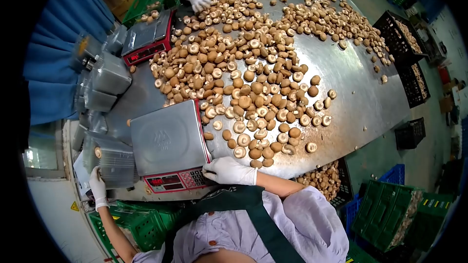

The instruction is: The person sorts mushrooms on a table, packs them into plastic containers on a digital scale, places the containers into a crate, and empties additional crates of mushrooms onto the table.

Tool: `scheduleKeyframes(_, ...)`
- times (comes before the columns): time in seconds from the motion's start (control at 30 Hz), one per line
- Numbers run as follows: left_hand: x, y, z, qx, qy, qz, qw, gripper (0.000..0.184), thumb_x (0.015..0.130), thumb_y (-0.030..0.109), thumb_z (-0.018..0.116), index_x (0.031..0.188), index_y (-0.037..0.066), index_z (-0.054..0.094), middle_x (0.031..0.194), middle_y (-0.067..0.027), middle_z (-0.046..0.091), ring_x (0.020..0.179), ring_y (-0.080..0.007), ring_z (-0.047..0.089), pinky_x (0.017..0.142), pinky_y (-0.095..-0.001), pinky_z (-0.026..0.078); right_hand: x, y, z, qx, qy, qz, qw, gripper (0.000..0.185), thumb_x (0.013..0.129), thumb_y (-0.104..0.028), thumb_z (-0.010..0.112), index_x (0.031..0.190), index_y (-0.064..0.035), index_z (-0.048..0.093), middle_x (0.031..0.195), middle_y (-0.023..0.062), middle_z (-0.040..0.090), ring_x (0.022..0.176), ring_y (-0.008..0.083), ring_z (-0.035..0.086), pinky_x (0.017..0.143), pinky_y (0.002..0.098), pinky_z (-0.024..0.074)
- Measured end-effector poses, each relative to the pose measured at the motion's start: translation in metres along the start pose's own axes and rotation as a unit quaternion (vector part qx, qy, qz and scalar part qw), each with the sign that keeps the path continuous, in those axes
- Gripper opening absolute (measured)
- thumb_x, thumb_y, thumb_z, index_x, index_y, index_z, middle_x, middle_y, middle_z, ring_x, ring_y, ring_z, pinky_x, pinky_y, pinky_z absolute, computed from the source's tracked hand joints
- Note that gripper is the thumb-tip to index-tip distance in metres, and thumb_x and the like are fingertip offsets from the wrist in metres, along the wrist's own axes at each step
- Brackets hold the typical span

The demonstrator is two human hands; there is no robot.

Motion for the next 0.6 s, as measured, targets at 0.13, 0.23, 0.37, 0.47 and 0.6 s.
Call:
scheduleKeyframes(0.13, 0.013, 0.023, -0.019, -0.09, -0.087, -0.111, 0.986, 0.029, 0.085, -0.001, 0.048, 0.113, -0.003, 0.056, 0.103, -0.0173, 0.061, 0.096, -0.0284, 0.059, 0.086, -0.0316, 0.044, -0.004, 0.001, -0.003, -0.008, 0.007, -0.003, 1.0, 0.023, 0.089, -0.028, 0.052, 0.095, -0.0087, 0.063, 0.078, 0.0164, 0.064, 0.076, 0.0346, 0.062, 0.07, 0.0423, 0.049)
scheduleKeyframes(0.23, 0.016, -0.014, -0.002, -0.207, -0.141, -0.056, 0.966, 0.023, 0.086, 0.005, 0.05, 0.106, -0.005, 0.057, 0.099, -0.0131, 0.062, 0.093, -0.0205, 0.057, 0.087, -0.0287, 0.042, -0.009, 0.004, -0.008, -0.003, 0.008, 0.004, 1.0, 0.023, 0.089, -0.028, 0.052, 0.096, -0.0087, 0.063, 0.079, 0.0167, 0.064, 0.076, 0.0353, 0.062, 0.07, 0.0425, 0.049)
scheduleKeyframes(0.37, 0.016, -0.032, 0.009, -0.209, -0.131, -0.104, 0.963, 0.02, 0.088, 0.007, 0.051, 0.104, -0.004, 0.058, 0.092, -0.0128, 0.063, 0.089, -0.0175, 0.057, 0.083, -0.0285, 0.043, -0.02, 0.009, -0.02, 0.001, 0.038, 0.018, 0.999, 0.024, 0.088, -0.029, 0.052, 0.096, -0.0089, 0.063, 0.081, 0.0156, 0.064, 0.077, 0.0347, 0.062, 0.07, 0.0429, 0.0489)
scheduleKeyframes(0.47, 0.015, -0.024, 0.005, -0.131, -0.052, -0.074, 0.987, 0.018, 0.091, 0.01, 0.052, 0.102, -0.002, 0.058, 0.082, -0.0117, 0.062, 0.079, -0.0184, 0.058, 0.074, -0.0303, 0.045, -0.029, 0.017, -0.032, -0.028, 0.062, 0.047, 0.997, 0.023, 0.088, -0.028, 0.053, 0.097, -0.0102, 0.063, 0.08, 0.0155, 0.064, 0.076, 0.035, 0.062, 0.068, 0.0434, 0.0489)
scheduleKeyframes(0.6, 0.016, -0.032, 0.001, -0.135, 0.075, -0.174, 0.973, 0.024, 0.094, 0.016, 0.05, 0.107, 0.0, 0.06, 0.076, -0.0103, 0.063, 0.066, -0.0212, 0.058, 0.065, -0.0314, 0.046, -0.051, 0.045, -0.051, -0.04, 0.11, 0.079, 0.99, 0.021, 0.087, -0.028, 0.054, 0.096, -0.0105, 0.063, 0.078, 0.0162, 0.063, 0.076, 0.0348, 0.062, 0.067, 0.0432, 0.0494)
Point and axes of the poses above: each hand's wrist, its own x-axis towards the middle knuckle, its own z-axis out of the palm, y = z × x, the point moved 1 cm from there along x, towards the middle knuckle
